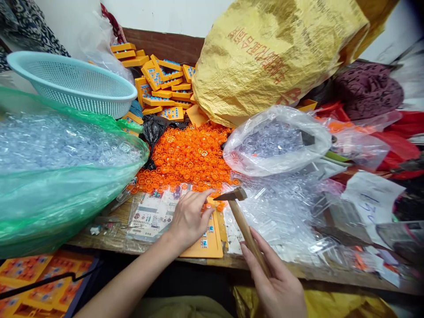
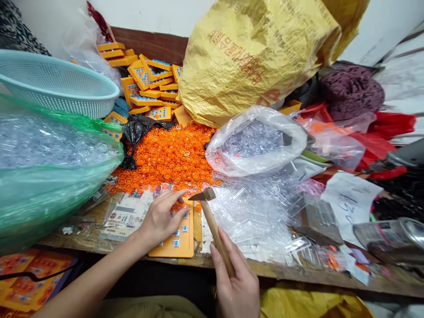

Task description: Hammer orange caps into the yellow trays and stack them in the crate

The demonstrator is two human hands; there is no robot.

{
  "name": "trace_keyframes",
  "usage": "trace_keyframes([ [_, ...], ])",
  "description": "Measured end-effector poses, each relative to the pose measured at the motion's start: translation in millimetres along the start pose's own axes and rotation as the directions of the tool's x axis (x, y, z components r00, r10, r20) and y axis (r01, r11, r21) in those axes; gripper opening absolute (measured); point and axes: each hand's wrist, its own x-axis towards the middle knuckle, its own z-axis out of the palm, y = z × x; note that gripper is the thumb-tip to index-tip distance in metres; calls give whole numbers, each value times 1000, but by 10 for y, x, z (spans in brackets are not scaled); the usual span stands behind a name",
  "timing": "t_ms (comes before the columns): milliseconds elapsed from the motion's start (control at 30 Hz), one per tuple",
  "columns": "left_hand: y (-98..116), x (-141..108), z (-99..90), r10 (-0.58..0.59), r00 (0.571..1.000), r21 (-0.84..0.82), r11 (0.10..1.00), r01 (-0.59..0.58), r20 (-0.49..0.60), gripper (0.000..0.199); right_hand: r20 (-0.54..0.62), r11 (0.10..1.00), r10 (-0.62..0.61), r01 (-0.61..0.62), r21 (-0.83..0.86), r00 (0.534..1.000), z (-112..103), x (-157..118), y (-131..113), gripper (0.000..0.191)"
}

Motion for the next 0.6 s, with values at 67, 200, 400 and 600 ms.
trace_keyframes([
  [67,14,49,108,-46,999,32,998,45,26,36,-48,992,-125,123,-40,991,-26,38,-34,34],
  [200,-41,57,156,-134,991,-9,991,134,27,41,52,933,-341,345,-100,939,-59,80,-76,37],
  [400,-61,39,142,-196,980,-109,974,199,43,50,40,908,-396,398,-132,917,-85,71,-44,46],
  [600,-59,62,108,-244,966,-142,957,255,89,57,209,910,-336,374,-182,919,-80,49,10,43],
])
